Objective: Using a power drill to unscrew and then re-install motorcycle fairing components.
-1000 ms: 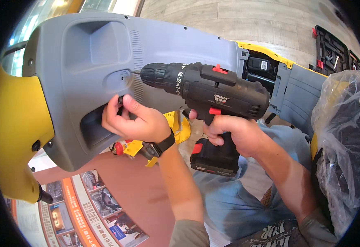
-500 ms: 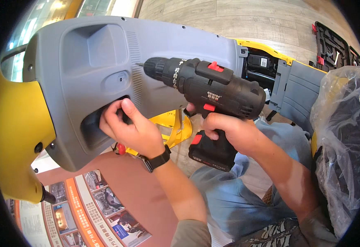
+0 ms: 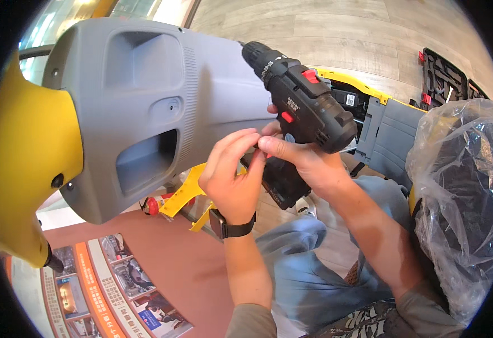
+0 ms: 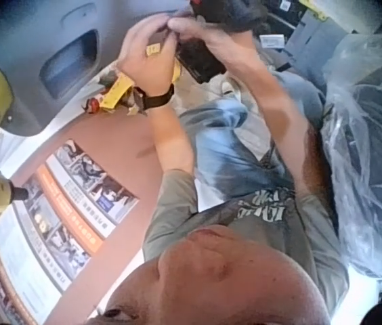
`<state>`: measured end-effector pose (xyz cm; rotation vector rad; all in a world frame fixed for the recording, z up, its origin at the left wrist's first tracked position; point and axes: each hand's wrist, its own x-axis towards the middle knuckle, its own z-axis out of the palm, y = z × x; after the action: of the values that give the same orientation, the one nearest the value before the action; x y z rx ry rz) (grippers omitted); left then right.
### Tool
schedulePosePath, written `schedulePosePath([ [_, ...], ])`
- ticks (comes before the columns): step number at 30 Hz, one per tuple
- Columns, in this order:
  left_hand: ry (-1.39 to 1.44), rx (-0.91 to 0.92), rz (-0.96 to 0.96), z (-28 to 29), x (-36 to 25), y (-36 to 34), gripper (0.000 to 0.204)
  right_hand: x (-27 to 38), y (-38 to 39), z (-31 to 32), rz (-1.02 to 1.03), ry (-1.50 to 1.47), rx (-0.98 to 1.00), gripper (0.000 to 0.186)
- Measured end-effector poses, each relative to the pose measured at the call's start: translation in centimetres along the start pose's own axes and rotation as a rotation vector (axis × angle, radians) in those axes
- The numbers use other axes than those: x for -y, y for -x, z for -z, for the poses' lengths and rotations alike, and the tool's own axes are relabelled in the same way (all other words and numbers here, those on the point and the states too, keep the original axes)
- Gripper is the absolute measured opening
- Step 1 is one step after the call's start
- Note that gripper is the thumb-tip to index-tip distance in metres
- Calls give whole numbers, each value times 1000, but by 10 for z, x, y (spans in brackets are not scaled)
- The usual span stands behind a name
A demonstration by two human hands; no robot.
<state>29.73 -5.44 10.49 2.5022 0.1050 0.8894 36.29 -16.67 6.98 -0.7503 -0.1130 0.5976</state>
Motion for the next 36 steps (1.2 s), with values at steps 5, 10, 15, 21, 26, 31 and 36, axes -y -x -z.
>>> schedulePosePath([
  [5, 71, -99, 113, -9, -9, 3, 37, 4, -4, 3, 11, 48, -6, 49],
  [10, -94, -98, 32, -6, -3, 7, 36, -3, -7, -1, 21, 148, 22, 47],
  [15, -75, -81, 21, -4, -7, 5, 38, -2, -6, -4, 17, 98, 6, 44],
  [21, -125, -407, 73, 10, 10, 0, 24, -1, -18, -13, 15, -52, -50, 48],
  [26, -240, -567, 259, 16, 23, -14, 32, -21, -49, -30, 18, -174, -9, 53],
  [31, -283, -519, 296, 24, 31, -30, 28, -31, -66, -39, 53, -239, 93, 55],
  [36, -635, -228, 250, 38, 45, -39, 38, -31, -71, -49, 46, -275, 232, 54],
])
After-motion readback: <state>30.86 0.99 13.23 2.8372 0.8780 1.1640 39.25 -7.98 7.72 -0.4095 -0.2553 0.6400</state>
